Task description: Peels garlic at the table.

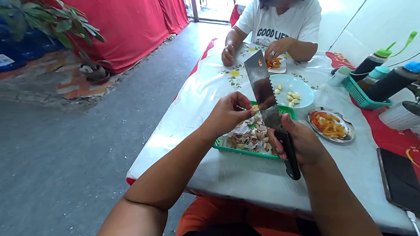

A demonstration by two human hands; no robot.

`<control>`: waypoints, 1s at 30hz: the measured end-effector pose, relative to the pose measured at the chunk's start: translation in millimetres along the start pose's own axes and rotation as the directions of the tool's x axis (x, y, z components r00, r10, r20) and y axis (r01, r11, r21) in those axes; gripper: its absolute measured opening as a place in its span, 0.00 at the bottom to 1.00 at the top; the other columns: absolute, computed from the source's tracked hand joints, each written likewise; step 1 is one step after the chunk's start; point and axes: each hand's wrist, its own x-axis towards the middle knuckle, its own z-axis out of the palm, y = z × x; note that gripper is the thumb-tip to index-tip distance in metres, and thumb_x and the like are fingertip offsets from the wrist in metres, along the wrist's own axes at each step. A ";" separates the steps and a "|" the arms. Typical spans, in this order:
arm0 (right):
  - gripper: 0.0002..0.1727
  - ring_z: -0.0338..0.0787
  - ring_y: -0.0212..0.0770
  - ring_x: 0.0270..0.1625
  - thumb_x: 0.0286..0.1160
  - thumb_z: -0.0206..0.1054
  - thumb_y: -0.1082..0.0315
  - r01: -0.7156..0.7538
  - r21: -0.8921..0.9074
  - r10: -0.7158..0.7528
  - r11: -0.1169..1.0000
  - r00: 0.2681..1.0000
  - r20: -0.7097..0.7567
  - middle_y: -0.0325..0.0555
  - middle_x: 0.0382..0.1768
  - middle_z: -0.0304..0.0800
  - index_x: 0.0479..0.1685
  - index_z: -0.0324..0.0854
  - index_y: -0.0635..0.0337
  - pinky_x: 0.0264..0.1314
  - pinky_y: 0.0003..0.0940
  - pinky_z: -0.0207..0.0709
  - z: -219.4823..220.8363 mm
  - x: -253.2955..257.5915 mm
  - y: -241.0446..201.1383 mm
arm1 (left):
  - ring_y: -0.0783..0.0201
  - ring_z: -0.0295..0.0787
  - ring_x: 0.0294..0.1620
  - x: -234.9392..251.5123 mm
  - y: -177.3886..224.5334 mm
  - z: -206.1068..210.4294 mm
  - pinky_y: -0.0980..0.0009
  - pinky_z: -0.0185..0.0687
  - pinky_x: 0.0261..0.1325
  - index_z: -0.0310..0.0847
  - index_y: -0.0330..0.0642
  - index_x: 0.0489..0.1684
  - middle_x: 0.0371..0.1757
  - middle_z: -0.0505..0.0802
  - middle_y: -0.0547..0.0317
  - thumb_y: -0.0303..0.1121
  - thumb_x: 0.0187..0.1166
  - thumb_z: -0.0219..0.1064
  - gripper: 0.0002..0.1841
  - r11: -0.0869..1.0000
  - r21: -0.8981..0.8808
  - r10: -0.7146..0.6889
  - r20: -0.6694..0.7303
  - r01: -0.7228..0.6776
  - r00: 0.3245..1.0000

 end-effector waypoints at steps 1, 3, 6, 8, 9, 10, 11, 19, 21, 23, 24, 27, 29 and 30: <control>0.32 0.81 0.29 0.14 0.83 0.55 0.34 0.004 -0.015 -0.004 1.000 1.000 -0.012 0.39 0.18 0.80 0.73 0.71 0.46 0.16 0.21 0.80 0.9 0.0 -0.2 | 0.71 0.91 0.38 0.0 -0.9 -0.3 0.76 0.89 0.44 0.79 0.39 0.48 0.45 0.93 0.59 0.22 0.72 0.76 0.13 1.000 -0.002 0.005 0.003 -0.005 1.000; 0.31 0.81 0.29 0.14 0.84 0.55 0.36 0.015 -0.057 -0.017 0.998 0.999 -0.044 0.39 0.18 0.79 0.76 0.72 0.46 0.16 0.20 0.80 2.9 0.3 -0.4 | 0.71 0.91 0.35 0.2 -3.0 -0.3 0.76 0.89 0.42 0.79 0.39 0.47 0.42 0.93 0.59 0.22 0.72 0.77 0.12 1.000 0.005 0.024 0.001 -0.024 1.000; 0.33 0.80 0.29 0.13 0.84 0.56 0.36 0.008 -0.121 -0.018 0.993 0.996 -0.082 0.38 0.17 0.78 0.81 0.68 0.43 0.15 0.20 0.80 5.4 0.7 0.0 | 0.73 0.89 0.31 -0.2 -2.3 1.3 0.77 0.87 0.37 0.79 0.41 0.45 0.39 0.93 0.60 0.24 0.71 0.78 0.12 0.997 0.071 0.042 -0.019 -0.041 0.999; 0.36 0.80 0.28 0.13 0.82 0.58 0.34 0.000 -0.136 -0.009 0.991 0.998 -0.064 0.37 0.17 0.78 0.85 0.64 0.40 0.15 0.21 0.80 4.8 0.8 0.5 | 0.73 0.90 0.31 -0.2 -1.0 1.4 0.76 0.88 0.37 0.79 0.41 0.44 0.39 0.93 0.60 0.24 0.71 0.78 0.12 0.994 0.102 0.043 -0.026 -0.041 0.999; 0.36 0.80 0.29 0.14 0.83 0.57 0.35 -0.001 -0.138 -0.005 0.990 0.999 -0.046 0.37 0.18 0.78 0.87 0.62 0.39 0.16 0.21 0.80 3.9 0.8 1.0 | 0.73 0.90 0.32 -0.3 -0.8 0.9 0.76 0.88 0.38 0.79 0.41 0.45 0.39 0.93 0.61 0.25 0.71 0.78 0.12 0.993 0.113 0.044 -0.025 -0.041 0.999; 0.36 0.80 0.29 0.14 0.83 0.57 0.36 -0.001 -0.136 -0.004 0.991 0.999 -0.036 0.37 0.18 0.78 0.88 0.61 0.38 0.16 0.21 0.80 3.1 1.0 1.6 | 0.73 0.90 0.32 -0.3 -1.0 0.5 0.76 0.89 0.38 0.79 0.41 0.44 0.39 0.93 0.61 0.25 0.71 0.79 0.12 0.992 0.116 0.044 -0.027 -0.041 0.999; 0.36 0.81 0.29 0.14 0.84 0.57 0.36 -0.004 -0.136 0.000 0.991 1.000 -0.028 0.37 0.18 0.78 0.87 0.61 0.38 0.16 0.21 0.80 2.5 1.2 1.7 | 0.73 0.91 0.32 -0.2 -1.2 0.4 0.76 0.89 0.39 0.79 0.41 0.44 0.38 0.93 0.61 0.25 0.71 0.79 0.12 0.992 0.115 0.048 -0.029 -0.044 0.998; 0.34 0.81 0.28 0.14 0.85 0.55 0.37 -0.017 -0.147 0.012 0.989 0.999 -0.031 0.38 0.18 0.79 0.87 0.63 0.38 0.16 0.20 0.80 4.6 0.2 -1.8 | 0.73 0.90 0.31 0.1 -0.6 -0.2 0.77 0.88 0.38 0.78 0.41 0.43 0.38 0.93 0.61 0.24 0.70 0.79 0.13 0.991 0.120 0.058 -0.020 -0.055 0.998; 0.35 0.81 0.29 0.14 0.84 0.56 0.36 -0.026 -0.154 0.022 0.988 0.999 -0.026 0.38 0.18 0.78 0.87 0.63 0.37 0.15 0.21 0.80 4.3 0.6 -1.9 | 0.73 0.90 0.32 0.6 -0.1 -1.2 0.77 0.89 0.38 0.78 0.41 0.43 0.38 0.93 0.61 0.24 0.70 0.79 0.13 0.990 0.133 0.053 -0.024 -0.050 0.998; 0.35 0.81 0.29 0.14 0.84 0.56 0.36 -0.036 -0.156 0.032 0.987 0.999 -0.025 0.38 0.18 0.78 0.88 0.62 0.37 0.16 0.21 0.80 4.2 0.8 -1.7 | 0.73 0.91 0.32 1.2 -1.0 -2.4 0.76 0.89 0.38 0.79 0.41 0.42 0.37 0.94 0.61 0.24 0.69 0.79 0.13 0.987 0.151 0.057 -0.025 -0.053 0.998; 0.35 0.81 0.29 0.14 0.84 0.56 0.36 -0.037 -0.151 0.034 0.988 0.999 -0.022 0.38 0.18 0.78 0.88 0.62 0.37 0.16 0.21 0.80 3.8 1.0 -1.1 | 0.72 0.90 0.31 1.2 -1.5 -2.5 0.76 0.88 0.38 0.79 0.41 0.42 0.37 0.93 0.61 0.25 0.69 0.80 0.13 0.986 0.159 0.059 -0.027 -0.054 0.998; 0.34 0.80 0.28 0.14 0.86 0.55 0.37 -0.028 -0.162 0.027 0.986 1.000 -0.010 0.37 0.18 0.77 0.87 0.62 0.39 0.17 0.20 0.80 2.7 1.6 0.3 | 0.71 0.90 0.31 0.6 -1.6 -1.6 0.74 0.88 0.37 0.78 0.41 0.41 0.36 0.93 0.60 0.25 0.69 0.80 0.13 0.985 0.168 0.056 -0.038 -0.049 0.998; 0.33 0.81 0.28 0.15 0.86 0.54 0.38 -0.018 -0.177 0.014 0.984 1.000 -0.023 0.37 0.18 0.78 0.87 0.63 0.39 0.17 0.20 0.80 3.9 1.9 0.9 | 0.71 0.90 0.31 -0.1 -0.4 0.0 0.74 0.88 0.36 0.77 0.41 0.39 0.35 0.93 0.60 0.25 0.69 0.81 0.14 0.985 0.165 0.062 -0.054 -0.052 0.997; 0.33 0.81 0.28 0.15 0.87 0.55 0.39 -0.014 -0.184 0.007 0.983 0.999 -0.038 0.37 0.18 0.78 0.87 0.63 0.39 0.16 0.20 0.80 5.8 1.7 0.9 | 0.71 0.91 0.31 -0.7 0.1 0.8 0.74 0.88 0.37 0.77 0.41 0.38 0.35 0.94 0.60 0.25 0.69 0.80 0.14 0.985 0.164 0.066 -0.059 -0.055 0.996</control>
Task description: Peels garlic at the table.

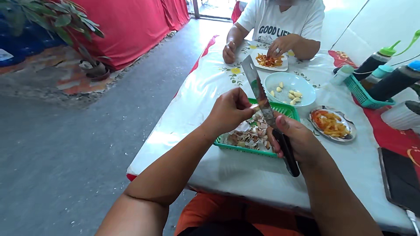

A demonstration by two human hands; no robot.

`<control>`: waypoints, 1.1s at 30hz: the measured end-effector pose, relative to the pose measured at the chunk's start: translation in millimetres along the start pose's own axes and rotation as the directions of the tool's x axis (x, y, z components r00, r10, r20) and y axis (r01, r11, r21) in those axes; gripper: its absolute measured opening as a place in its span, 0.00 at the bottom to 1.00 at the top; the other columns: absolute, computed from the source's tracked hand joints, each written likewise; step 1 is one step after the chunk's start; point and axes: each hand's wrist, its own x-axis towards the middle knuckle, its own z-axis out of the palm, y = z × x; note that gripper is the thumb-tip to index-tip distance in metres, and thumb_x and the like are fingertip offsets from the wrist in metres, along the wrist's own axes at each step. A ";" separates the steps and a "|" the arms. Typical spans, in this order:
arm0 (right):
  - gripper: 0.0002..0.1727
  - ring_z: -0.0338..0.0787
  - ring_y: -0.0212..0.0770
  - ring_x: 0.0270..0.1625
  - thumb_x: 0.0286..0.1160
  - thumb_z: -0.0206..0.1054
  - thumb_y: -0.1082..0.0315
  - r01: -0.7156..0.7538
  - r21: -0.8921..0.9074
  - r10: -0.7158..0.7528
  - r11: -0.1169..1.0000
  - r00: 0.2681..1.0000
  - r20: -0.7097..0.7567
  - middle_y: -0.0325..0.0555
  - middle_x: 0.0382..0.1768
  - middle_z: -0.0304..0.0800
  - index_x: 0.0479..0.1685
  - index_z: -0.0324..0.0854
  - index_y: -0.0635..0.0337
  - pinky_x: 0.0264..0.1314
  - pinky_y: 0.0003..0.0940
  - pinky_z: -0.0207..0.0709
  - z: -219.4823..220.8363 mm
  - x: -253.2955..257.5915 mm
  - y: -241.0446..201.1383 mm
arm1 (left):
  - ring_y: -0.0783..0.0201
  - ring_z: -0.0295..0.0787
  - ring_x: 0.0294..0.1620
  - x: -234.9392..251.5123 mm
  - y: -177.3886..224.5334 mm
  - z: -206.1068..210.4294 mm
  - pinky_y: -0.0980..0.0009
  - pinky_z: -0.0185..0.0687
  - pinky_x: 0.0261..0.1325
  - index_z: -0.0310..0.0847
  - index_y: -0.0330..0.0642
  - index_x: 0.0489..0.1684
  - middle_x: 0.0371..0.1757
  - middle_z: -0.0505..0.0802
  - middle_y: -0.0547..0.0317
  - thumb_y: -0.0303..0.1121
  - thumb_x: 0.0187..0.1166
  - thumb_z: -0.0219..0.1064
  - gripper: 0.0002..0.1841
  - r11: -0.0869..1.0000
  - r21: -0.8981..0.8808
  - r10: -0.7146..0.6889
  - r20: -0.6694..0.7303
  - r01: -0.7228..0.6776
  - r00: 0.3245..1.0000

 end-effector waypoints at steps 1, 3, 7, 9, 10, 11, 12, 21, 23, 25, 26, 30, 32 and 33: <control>0.32 0.81 0.28 0.14 0.87 0.55 0.40 -0.002 -0.008 0.002 1.000 1.000 -0.025 0.37 0.18 0.78 0.87 0.63 0.39 0.16 0.20 0.80 2.4 -0.2 -0.8 | 0.71 0.91 0.32 -0.5 0.5 0.7 0.74 0.89 0.38 0.76 0.42 0.38 0.36 0.94 0.60 0.25 0.69 0.80 0.14 1.000 -0.006 0.003 -0.006 -0.004 1.000; 0.30 0.80 0.28 0.14 0.89 0.54 0.43 -0.007 -0.030 0.005 1.000 0.997 -0.075 0.38 0.17 0.78 0.87 0.64 0.39 0.16 0.20 0.79 7.4 -0.6 -2.7 | 0.71 0.91 0.33 -1.4 0.7 1.9 0.73 0.89 0.38 0.75 0.42 0.38 0.37 0.94 0.60 0.25 0.69 0.80 0.14 1.000 -0.015 0.015 -0.017 -0.016 1.000; 0.30 0.81 0.29 0.13 0.84 0.58 0.38 0.030 -0.039 -0.034 0.999 0.992 -0.125 0.39 0.16 0.78 0.73 0.70 0.48 0.14 0.20 0.80 6.8 -0.3 -2.2 | 0.71 0.92 0.33 -0.5 0.3 3.3 0.73 0.89 0.38 0.74 0.43 0.38 0.37 0.94 0.61 0.25 0.69 0.80 0.15 0.999 -0.024 0.046 -0.018 -0.046 0.999; 0.31 0.80 0.29 0.13 0.84 0.57 0.37 0.047 0.000 -0.047 0.999 0.991 -0.127 0.38 0.17 0.78 0.78 0.72 0.46 0.15 0.20 0.78 5.4 -2.4 -2.5 | 0.70 0.93 0.36 -0.9 0.4 1.6 0.73 0.90 0.42 0.74 0.42 0.40 0.39 0.95 0.59 0.25 0.71 0.79 0.14 0.997 -0.063 0.050 0.008 -0.049 0.999; 0.31 0.79 0.28 0.14 0.85 0.56 0.37 0.053 0.024 -0.049 0.998 0.991 -0.122 0.38 0.17 0.78 0.78 0.73 0.45 0.16 0.20 0.78 4.5 -3.7 -2.9 | 0.70 0.93 0.38 -1.4 0.0 0.7 0.73 0.90 0.43 0.74 0.41 0.41 0.41 0.95 0.58 0.24 0.72 0.78 0.14 0.995 -0.088 0.050 0.023 -0.048 0.998; 0.31 0.79 0.28 0.13 0.84 0.56 0.36 0.055 0.046 -0.049 0.997 0.991 -0.123 0.38 0.17 0.78 0.75 0.75 0.47 0.16 0.20 0.78 3.6 -4.6 -3.7 | 0.70 0.94 0.39 -1.4 -0.8 -0.3 0.73 0.90 0.45 0.74 0.41 0.42 0.42 0.95 0.58 0.24 0.72 0.77 0.13 0.993 -0.110 0.055 0.038 -0.051 0.998; 0.32 0.79 0.28 0.13 0.83 0.57 0.35 0.056 0.066 -0.048 0.996 0.991 -0.127 0.39 0.17 0.78 0.71 0.77 0.48 0.15 0.20 0.78 2.9 -5.2 -4.7 | 0.69 0.94 0.40 -1.0 -1.0 -1.1 0.73 0.91 0.46 0.73 0.41 0.42 0.43 0.95 0.57 0.23 0.73 0.76 0.13 0.989 -0.137 0.056 0.049 -0.049 0.997; 0.33 0.77 0.29 0.11 0.79 0.56 0.30 0.064 0.238 -0.049 0.969 0.996 -0.068 0.40 0.17 0.77 0.40 0.79 0.56 0.14 0.22 0.78 -1.2 -4.8 -4.3 | 0.71 0.92 0.40 0.4 -2.0 -3.2 0.74 0.91 0.49 0.80 0.37 0.57 0.42 0.93 0.60 0.22 0.85 0.63 0.08 0.965 -0.261 0.045 0.048 -0.031 0.998; 0.34 0.77 0.30 0.11 0.78 0.56 0.30 0.053 0.250 -0.041 0.967 0.998 -0.053 0.41 0.16 0.77 0.38 0.78 0.56 0.14 0.22 0.78 -0.8 -3.2 -2.5 | 0.71 0.92 0.42 1.0 -3.0 -3.0 0.74 0.91 0.51 0.82 0.36 0.59 0.45 0.94 0.60 0.23 0.85 0.62 0.10 0.966 -0.257 0.036 0.045 -0.024 0.998; 0.34 0.78 0.30 0.12 0.79 0.56 0.30 0.048 0.259 -0.038 0.965 0.998 -0.045 0.42 0.16 0.78 0.37 0.78 0.57 0.14 0.23 0.78 -0.1 -2.3 -1.5 | 0.70 0.92 0.42 1.0 -4.2 -2.7 0.72 0.91 0.51 0.83 0.36 0.58 0.45 0.94 0.59 0.24 0.82 0.66 0.10 0.963 -0.268 0.044 0.041 -0.031 0.998; 0.34 0.78 0.31 0.12 0.79 0.56 0.30 0.051 0.256 -0.042 0.965 0.998 -0.039 0.42 0.16 0.78 0.37 0.78 0.57 0.15 0.23 0.78 0.3 -2.2 -1.8 | 0.70 0.92 0.41 1.1 -4.5 -2.4 0.72 0.91 0.50 0.83 0.36 0.57 0.44 0.94 0.60 0.24 0.80 0.70 0.11 0.962 -0.269 0.050 0.036 -0.039 0.998; 0.33 0.77 0.30 0.11 0.81 0.54 0.32 0.060 0.253 -0.053 0.965 0.998 -0.034 0.41 0.17 0.77 0.40 0.78 0.57 0.15 0.22 0.78 1.4 -5.0 -2.0 | 0.72 0.92 0.37 -0.5 -4.5 -1.6 0.75 0.91 0.45 0.86 0.38 0.53 0.43 0.95 0.62 0.27 0.76 0.75 0.11 0.980 -0.196 0.040 0.009 -0.038 0.999; 0.33 0.77 0.30 0.12 0.80 0.55 0.31 0.067 0.264 -0.064 0.962 0.998 -0.020 0.41 0.17 0.78 0.39 0.79 0.56 0.14 0.22 0.78 -0.1 -5.3 -2.7 | 0.73 0.91 0.37 0.5 -5.1 -1.8 0.76 0.90 0.42 0.84 0.39 0.56 0.45 0.93 0.63 0.29 0.80 0.72 0.11 0.987 -0.147 0.070 -0.007 -0.070 0.998; 0.33 0.78 0.30 0.12 0.79 0.56 0.31 0.067 0.269 -0.065 0.961 0.998 -0.019 0.41 0.17 0.78 0.39 0.79 0.56 0.15 0.22 0.78 -0.3 -5.2 -3.2 | 0.73 0.91 0.36 1.1 -5.7 -1.5 0.76 0.90 0.40 0.84 0.39 0.56 0.46 0.93 0.63 0.29 0.81 0.70 0.10 0.988 -0.134 0.081 -0.011 -0.082 0.997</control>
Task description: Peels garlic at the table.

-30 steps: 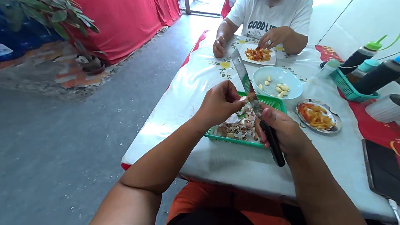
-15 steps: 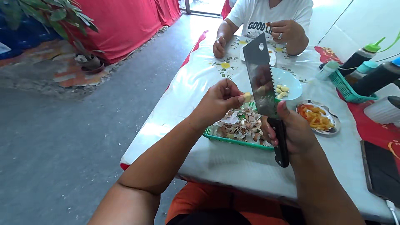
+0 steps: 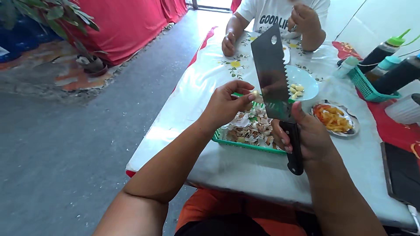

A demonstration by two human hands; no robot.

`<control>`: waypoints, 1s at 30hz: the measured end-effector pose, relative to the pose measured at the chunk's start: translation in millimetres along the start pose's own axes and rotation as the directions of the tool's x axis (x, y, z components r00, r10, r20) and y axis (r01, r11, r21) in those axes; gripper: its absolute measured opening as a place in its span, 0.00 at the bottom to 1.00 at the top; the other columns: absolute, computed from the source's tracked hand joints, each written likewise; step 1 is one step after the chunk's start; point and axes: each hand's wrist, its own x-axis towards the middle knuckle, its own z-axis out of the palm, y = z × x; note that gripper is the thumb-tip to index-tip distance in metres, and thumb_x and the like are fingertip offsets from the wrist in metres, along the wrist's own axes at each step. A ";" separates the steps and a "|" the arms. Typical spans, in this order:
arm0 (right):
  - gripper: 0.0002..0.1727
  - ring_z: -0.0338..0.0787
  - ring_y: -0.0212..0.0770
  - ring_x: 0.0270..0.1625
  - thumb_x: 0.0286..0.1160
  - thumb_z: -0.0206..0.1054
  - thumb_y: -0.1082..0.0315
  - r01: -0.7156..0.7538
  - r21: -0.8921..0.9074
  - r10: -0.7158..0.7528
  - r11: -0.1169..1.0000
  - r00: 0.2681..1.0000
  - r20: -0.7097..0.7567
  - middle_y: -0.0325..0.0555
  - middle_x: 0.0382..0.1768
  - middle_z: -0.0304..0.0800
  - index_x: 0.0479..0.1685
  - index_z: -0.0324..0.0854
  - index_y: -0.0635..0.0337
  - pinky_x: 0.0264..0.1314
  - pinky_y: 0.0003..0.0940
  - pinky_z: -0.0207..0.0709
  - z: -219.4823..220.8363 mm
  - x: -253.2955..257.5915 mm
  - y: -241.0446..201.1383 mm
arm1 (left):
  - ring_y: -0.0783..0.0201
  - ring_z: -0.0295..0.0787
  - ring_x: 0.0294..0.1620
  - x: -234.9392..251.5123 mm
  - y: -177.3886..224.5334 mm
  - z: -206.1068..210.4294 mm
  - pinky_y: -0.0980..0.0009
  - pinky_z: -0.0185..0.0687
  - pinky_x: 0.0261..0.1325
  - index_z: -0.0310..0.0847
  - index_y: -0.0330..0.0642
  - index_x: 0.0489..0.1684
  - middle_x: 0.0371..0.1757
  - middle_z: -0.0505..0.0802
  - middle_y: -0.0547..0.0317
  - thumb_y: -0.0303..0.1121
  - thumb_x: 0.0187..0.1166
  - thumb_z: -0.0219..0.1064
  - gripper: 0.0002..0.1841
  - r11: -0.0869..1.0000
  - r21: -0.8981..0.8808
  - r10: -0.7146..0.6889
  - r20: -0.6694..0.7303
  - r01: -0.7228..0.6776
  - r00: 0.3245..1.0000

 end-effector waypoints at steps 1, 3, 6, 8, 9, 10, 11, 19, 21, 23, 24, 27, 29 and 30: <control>0.33 0.78 0.30 0.12 0.79 0.56 0.31 0.001 0.002 -0.001 1.000 1.000 -0.002 0.41 0.17 0.78 0.40 0.79 0.56 0.15 0.22 0.79 0.1 0.2 0.0 | 0.73 0.92 0.36 0.3 -0.8 0.3 0.76 0.91 0.41 0.85 0.38 0.57 0.46 0.94 0.62 0.29 0.83 0.69 0.10 1.000 0.009 0.013 0.007 -0.013 1.000; 0.33 0.78 0.30 0.12 0.79 0.56 0.31 0.004 -0.007 -0.004 1.000 1.000 -0.015 0.41 0.17 0.77 0.40 0.78 0.56 0.15 0.23 0.78 0.9 0.4 0.4 | 0.73 0.92 0.36 0.4 -1.7 1.2 0.75 0.91 0.43 0.87 0.39 0.55 0.43 0.95 0.63 0.32 0.84 0.68 0.09 0.998 0.051 0.040 0.017 -0.041 0.999; 0.33 0.78 0.30 0.11 0.80 0.56 0.31 0.003 -0.057 -0.005 0.998 0.999 -0.033 0.42 0.16 0.77 0.41 0.78 0.57 0.15 0.23 0.79 2.6 0.5 1.3 | 0.77 0.91 0.36 -0.9 0.9 3.6 0.78 0.89 0.42 0.92 0.44 0.48 0.42 0.95 0.65 0.37 0.73 0.79 0.11 0.983 0.182 0.031 -0.021 -0.026 0.999; 0.33 0.78 0.30 0.11 0.80 0.55 0.31 -0.004 -0.077 0.001 0.997 0.999 -0.041 0.42 0.16 0.77 0.40 0.78 0.57 0.15 0.23 0.79 3.5 -1.0 1.1 | 0.75 0.91 0.41 -1.5 -0.3 3.6 0.78 0.92 0.46 0.92 0.42 0.48 0.48 0.91 0.62 0.36 0.70 0.82 0.13 0.973 0.224 0.062 -0.031 -0.053 0.998; 0.33 0.78 0.30 0.11 0.80 0.55 0.31 -0.012 -0.075 0.008 0.997 0.999 -0.044 0.42 0.16 0.77 0.40 0.78 0.56 0.15 0.23 0.79 3.6 -1.5 0.8 | 0.75 0.91 0.41 -1.7 -1.3 3.6 0.78 0.91 0.46 0.90 0.41 0.49 0.47 0.92 0.62 0.36 0.70 0.82 0.14 0.973 0.221 0.080 -0.042 -0.069 0.996; 0.33 0.78 0.31 0.11 0.81 0.55 0.31 -0.015 -0.068 0.011 0.998 0.999 -0.051 0.42 0.15 0.77 0.38 0.77 0.57 0.15 0.23 0.79 4.0 -0.9 0.8 | 0.76 0.91 0.40 -1.8 -2.4 3.1 0.78 0.90 0.44 0.88 0.41 0.51 0.45 0.93 0.63 0.36 0.72 0.80 0.15 0.973 0.215 0.100 -0.051 -0.087 0.994; 0.33 0.79 0.31 0.11 0.81 0.54 0.31 -0.020 -0.063 0.017 0.998 0.998 -0.053 0.41 0.15 0.78 0.38 0.77 0.57 0.15 0.23 0.79 4.4 0.0 0.9 | 0.76 0.91 0.38 -2.2 -3.6 2.0 0.78 0.90 0.42 0.87 0.41 0.53 0.44 0.93 0.64 0.35 0.74 0.78 0.14 0.972 0.209 0.124 -0.054 -0.110 0.991; 0.27 0.79 0.28 0.12 0.90 0.48 0.40 -0.061 -0.067 0.056 0.996 0.996 -0.068 0.39 0.16 0.79 0.48 0.75 0.56 0.14 0.20 0.77 12.2 -0.9 1.6 | 0.75 0.94 0.45 -11.0 2.1 3.4 0.74 0.91 0.53 0.87 0.42 0.62 0.50 0.96 0.62 0.35 0.81 0.72 0.15 0.941 0.333 0.061 0.013 -0.062 0.998; 0.25 0.78 0.28 0.12 0.91 0.47 0.41 -0.070 -0.084 0.065 0.994 0.996 -0.068 0.39 0.15 0.78 0.50 0.74 0.56 0.13 0.20 0.75 15.3 -1.2 -0.2 | 0.77 0.93 0.43 -10.7 1.5 2.3 0.77 0.90 0.50 0.87 0.42 0.60 0.49 0.96 0.64 0.32 0.75 0.77 0.16 0.944 0.328 0.035 -0.015 -0.028 0.999; 0.24 0.77 0.27 0.11 0.93 0.46 0.44 -0.062 -0.101 0.056 0.993 0.997 -0.056 0.38 0.14 0.76 0.49 0.74 0.57 0.12 0.19 0.74 15.6 -2.5 -2.3 | 0.77 0.92 0.39 -8.6 -2.2 -0.7 0.78 0.90 0.48 0.87 0.43 0.55 0.45 0.95 0.67 0.29 0.74 0.77 0.13 0.970 0.243 0.029 -0.016 -0.024 0.999; 0.25 0.76 0.27 0.11 0.93 0.46 0.44 -0.059 -0.104 0.053 0.993 0.997 -0.053 0.39 0.14 0.76 0.48 0.74 0.57 0.12 0.19 0.74 14.5 -2.9 -2.8 | 0.76 0.92 0.40 -7.7 -3.7 -2.2 0.77 0.91 0.49 0.87 0.44 0.54 0.44 0.94 0.68 0.29 0.76 0.75 0.11 0.986 0.167 0.015 -0.013 -0.012 1.000; 0.26 0.76 0.26 0.11 0.90 0.49 0.40 -0.065 -0.113 0.056 0.991 0.995 -0.085 0.38 0.16 0.77 0.51 0.76 0.54 0.11 0.19 0.73 10.2 -4.0 -4.8 | 0.72 0.93 0.46 -5.2 -2.0 -2.2 0.73 0.91 0.54 0.87 0.46 0.54 0.49 0.94 0.68 0.30 0.83 0.68 0.08 0.998 -0.055 -0.039 -0.030 0.037 0.999; 0.28 0.76 0.26 0.11 0.87 0.52 0.36 -0.079 -0.101 0.067 0.992 0.991 -0.119 0.37 0.16 0.78 0.49 0.77 0.53 0.11 0.19 0.74 8.6 -4.3 -7.2 | 0.71 0.93 0.47 -3.2 -0.8 0.9 0.71 0.91 0.54 0.85 0.44 0.55 0.49 0.94 0.67 0.29 0.86 0.63 0.08 0.989 -0.142 -0.057 -0.052 0.049 0.997; 0.29 0.76 0.26 0.11 0.85 0.54 0.35 -0.077 -0.088 0.066 0.993 0.990 -0.127 0.36 0.16 0.78 0.48 0.78 0.53 0.11 0.19 0.75 7.5 -4.3 -7.5 | 0.71 0.92 0.47 -2.1 -0.5 1.9 0.71 0.92 0.53 0.84 0.44 0.55 0.48 0.93 0.67 0.29 0.87 0.61 0.08 0.984 -0.171 -0.067 -0.062 0.056 0.996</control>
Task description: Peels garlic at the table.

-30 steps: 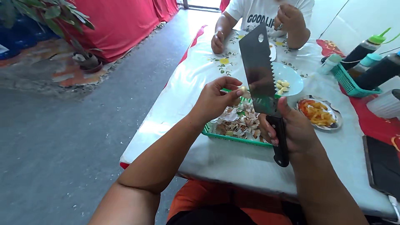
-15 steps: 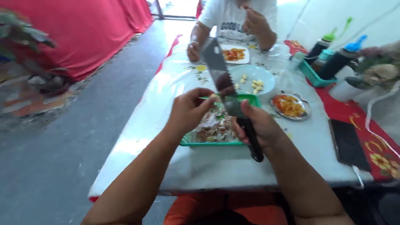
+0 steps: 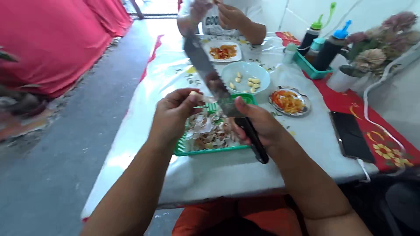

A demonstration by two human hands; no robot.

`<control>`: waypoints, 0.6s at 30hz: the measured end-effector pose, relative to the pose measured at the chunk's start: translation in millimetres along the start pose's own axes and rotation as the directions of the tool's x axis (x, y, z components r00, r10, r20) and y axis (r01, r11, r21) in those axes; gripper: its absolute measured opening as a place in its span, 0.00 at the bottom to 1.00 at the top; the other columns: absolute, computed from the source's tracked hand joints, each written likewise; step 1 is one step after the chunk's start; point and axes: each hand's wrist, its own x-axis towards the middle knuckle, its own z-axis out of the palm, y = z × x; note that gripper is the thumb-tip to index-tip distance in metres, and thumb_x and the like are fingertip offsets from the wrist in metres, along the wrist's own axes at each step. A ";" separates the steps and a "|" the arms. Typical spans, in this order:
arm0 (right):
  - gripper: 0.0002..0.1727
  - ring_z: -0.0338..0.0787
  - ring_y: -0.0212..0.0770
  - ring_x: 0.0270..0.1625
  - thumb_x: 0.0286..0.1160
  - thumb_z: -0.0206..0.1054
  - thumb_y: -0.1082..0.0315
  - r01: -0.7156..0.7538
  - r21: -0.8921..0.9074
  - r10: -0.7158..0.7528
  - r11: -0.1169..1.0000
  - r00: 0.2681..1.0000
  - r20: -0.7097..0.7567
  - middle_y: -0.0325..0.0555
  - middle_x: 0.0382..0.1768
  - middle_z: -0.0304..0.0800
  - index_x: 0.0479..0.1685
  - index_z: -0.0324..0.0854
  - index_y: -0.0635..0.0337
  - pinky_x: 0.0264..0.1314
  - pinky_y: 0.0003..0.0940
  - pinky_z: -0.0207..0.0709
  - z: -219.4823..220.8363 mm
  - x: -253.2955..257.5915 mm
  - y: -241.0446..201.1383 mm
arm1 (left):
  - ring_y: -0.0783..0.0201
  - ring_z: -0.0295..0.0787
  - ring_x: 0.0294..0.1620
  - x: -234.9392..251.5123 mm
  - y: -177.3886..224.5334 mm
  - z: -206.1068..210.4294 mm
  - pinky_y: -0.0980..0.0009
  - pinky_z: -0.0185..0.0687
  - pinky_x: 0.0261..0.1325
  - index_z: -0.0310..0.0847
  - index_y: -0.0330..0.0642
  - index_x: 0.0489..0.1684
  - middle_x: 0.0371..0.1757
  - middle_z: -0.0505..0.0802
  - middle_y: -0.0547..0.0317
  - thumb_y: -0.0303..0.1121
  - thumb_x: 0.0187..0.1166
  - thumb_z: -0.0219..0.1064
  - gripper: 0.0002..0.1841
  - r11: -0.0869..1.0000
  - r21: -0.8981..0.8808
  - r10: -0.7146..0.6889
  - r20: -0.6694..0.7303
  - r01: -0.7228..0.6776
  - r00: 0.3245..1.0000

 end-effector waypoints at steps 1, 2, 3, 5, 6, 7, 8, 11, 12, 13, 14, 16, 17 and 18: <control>0.29 0.76 0.26 0.11 0.83 0.54 0.33 0.003 0.015 -0.003 1.000 1.000 -0.002 0.37 0.17 0.77 0.47 0.78 0.53 0.11 0.20 0.75 -1.3 0.6 0.2 | 0.70 0.93 0.47 1.9 -0.5 -0.5 0.70 0.92 0.53 0.83 0.43 0.57 0.49 0.93 0.65 0.30 0.88 0.60 0.08 0.999 -0.034 -0.010 -0.014 0.010 1.000; 0.30 0.76 0.26 0.11 0.82 0.54 0.32 0.006 0.031 -0.005 1.000 1.000 -0.005 0.37 0.17 0.77 0.45 0.77 0.53 0.12 0.20 0.75 -2.7 1.7 0.5 | 0.69 0.93 0.47 3.9 -0.5 -2.0 0.70 0.92 0.52 0.83 0.42 0.58 0.49 0.93 0.64 0.30 0.89 0.59 0.09 0.998 -0.062 -0.025 -0.032 0.023 0.999; 0.32 0.76 0.27 0.11 0.82 0.53 0.32 0.006 0.049 -0.006 0.999 1.000 -0.014 0.37 0.16 0.77 0.42 0.78 0.54 0.12 0.21 0.76 -4.1 3.0 0.4 | 0.68 0.93 0.47 6.0 -0.4 -3.9 0.69 0.92 0.52 0.82 0.41 0.60 0.51 0.93 0.62 0.31 0.90 0.57 0.10 0.995 -0.091 -0.042 -0.054 0.037 0.998; 0.34 0.76 0.28 0.11 0.83 0.51 0.31 0.012 0.081 -0.011 0.997 1.000 -0.019 0.38 0.15 0.75 0.36 0.78 0.56 0.13 0.21 0.76 -7.2 5.1 0.0 | 0.67 0.93 0.47 8.9 0.1 -7.2 0.69 0.92 0.52 0.82 0.40 0.63 0.52 0.93 0.60 0.31 0.92 0.55 0.12 0.989 -0.135 -0.070 -0.080 0.059 0.994; 0.35 0.76 0.29 0.11 0.83 0.50 0.31 0.017 0.091 -0.015 0.996 1.000 -0.018 0.39 0.15 0.75 0.34 0.78 0.57 0.13 0.22 0.77 -8.7 5.7 0.0 | 0.66 0.93 0.47 9.3 0.7 -7.8 0.68 0.92 0.53 0.81 0.40 0.64 0.53 0.92 0.59 0.31 0.92 0.54 0.13 0.986 -0.152 -0.078 -0.080 0.065 0.994; 0.36 0.77 0.29 0.11 0.83 0.49 0.31 0.016 0.098 -0.015 0.995 1.000 -0.017 0.40 0.15 0.76 0.34 0.78 0.58 0.13 0.23 0.78 -9.6 6.1 0.1 | 0.65 0.93 0.47 8.9 1.1 -8.2 0.67 0.92 0.54 0.80 0.38 0.65 0.53 0.92 0.58 0.30 0.92 0.54 0.13 0.986 -0.158 -0.072 -0.070 0.060 0.995; 0.35 0.77 0.30 0.11 0.83 0.50 0.31 0.012 0.099 -0.011 0.995 1.000 -0.012 0.41 0.15 0.76 0.36 0.78 0.58 0.13 0.23 0.78 -10.0 6.3 0.4 | 0.65 0.93 0.48 8.4 0.8 -8.4 0.67 0.92 0.55 0.80 0.38 0.66 0.53 0.92 0.58 0.29 0.91 0.54 0.13 0.989 -0.140 -0.050 -0.048 0.043 0.998; 0.31 0.80 0.29 0.13 0.80 0.58 0.32 0.032 0.067 -0.038 0.997 0.996 0.084 0.40 0.18 0.80 0.63 0.77 0.49 0.15 0.22 0.79 -11.4 5.4 4.5 | 0.65 0.93 0.49 5.2 -0.9 -7.4 0.66 0.92 0.57 0.77 0.35 0.70 0.53 0.92 0.57 0.28 0.87 0.62 0.16 0.999 0.023 0.031 0.033 -0.032 0.999; 0.34 0.81 0.29 0.14 0.80 0.58 0.32 0.041 0.041 -0.046 0.998 0.990 0.135 0.39 0.19 0.81 0.76 0.72 0.43 0.16 0.21 0.79 -11.8 5.3 5.5 | 0.66 0.94 0.47 4.4 -1.9 -6.3 0.66 0.93 0.55 0.76 0.35 0.68 0.51 0.92 0.57 0.27 0.85 0.64 0.15 0.997 0.058 0.049 0.054 -0.052 0.997; 0.36 0.81 0.29 0.14 0.79 0.59 0.32 0.056 0.015 -0.058 0.998 0.984 0.166 0.38 0.19 0.82 0.82 0.66 0.39 0.16 0.20 0.80 -11.4 5.9 6.6 | 0.67 0.93 0.45 3.3 -1.8 -4.8 0.67 0.93 0.54 0.76 0.35 0.63 0.49 0.92 0.58 0.27 0.83 0.67 0.14 0.995 0.080 0.061 0.069 -0.066 0.996; 0.38 0.82 0.29 0.14 0.79 0.59 0.32 0.073 -0.004 -0.071 0.997 0.981 0.182 0.39 0.18 0.82 0.86 0.63 0.38 0.16 0.21 0.80 -10.6 6.5 7.9 | 0.68 0.93 0.43 2.5 -1.7 -3.4 0.69 0.93 0.52 0.77 0.36 0.59 0.47 0.92 0.60 0.26 0.82 0.68 0.12 0.992 0.093 0.072 0.079 -0.079 0.994; 0.37 0.82 0.29 0.14 0.81 0.57 0.33 0.096 -0.026 -0.089 0.995 0.977 0.195 0.38 0.17 0.81 0.87 0.61 0.37 0.16 0.21 0.81 -8.7 8.1 10.5 | 0.70 0.92 0.41 1.5 -2.3 -2.3 0.71 0.92 0.50 0.80 0.37 0.53 0.45 0.92 0.61 0.25 0.79 0.70 0.09 0.990 0.103 0.083 0.109 -0.094 0.991; 0.37 0.82 0.29 0.14 0.82 0.56 0.34 0.101 -0.034 -0.092 0.994 0.975 0.200 0.38 0.17 0.81 0.88 0.60 0.37 0.16 0.21 0.81 -8.5 8.8 11.8 | 0.70 0.93 0.41 1.2 -2.6 -1.9 0.71 0.93 0.50 0.80 0.37 0.52 0.45 0.93 0.61 0.24 0.78 0.71 0.09 0.990 0.103 0.079 0.124 -0.092 0.989; 0.36 0.82 0.29 0.14 0.83 0.55 0.34 0.101 -0.039 -0.091 0.994 0.975 0.203 0.38 0.17 0.80 0.87 0.60 0.36 0.16 0.21 0.81 -8.4 9.4 12.8 | 0.69 0.93 0.41 1.1 -2.9 -1.2 0.71 0.93 0.50 0.80 0.37 0.51 0.45 0.93 0.60 0.23 0.77 0.72 0.10 0.991 0.102 0.074 0.133 -0.087 0.988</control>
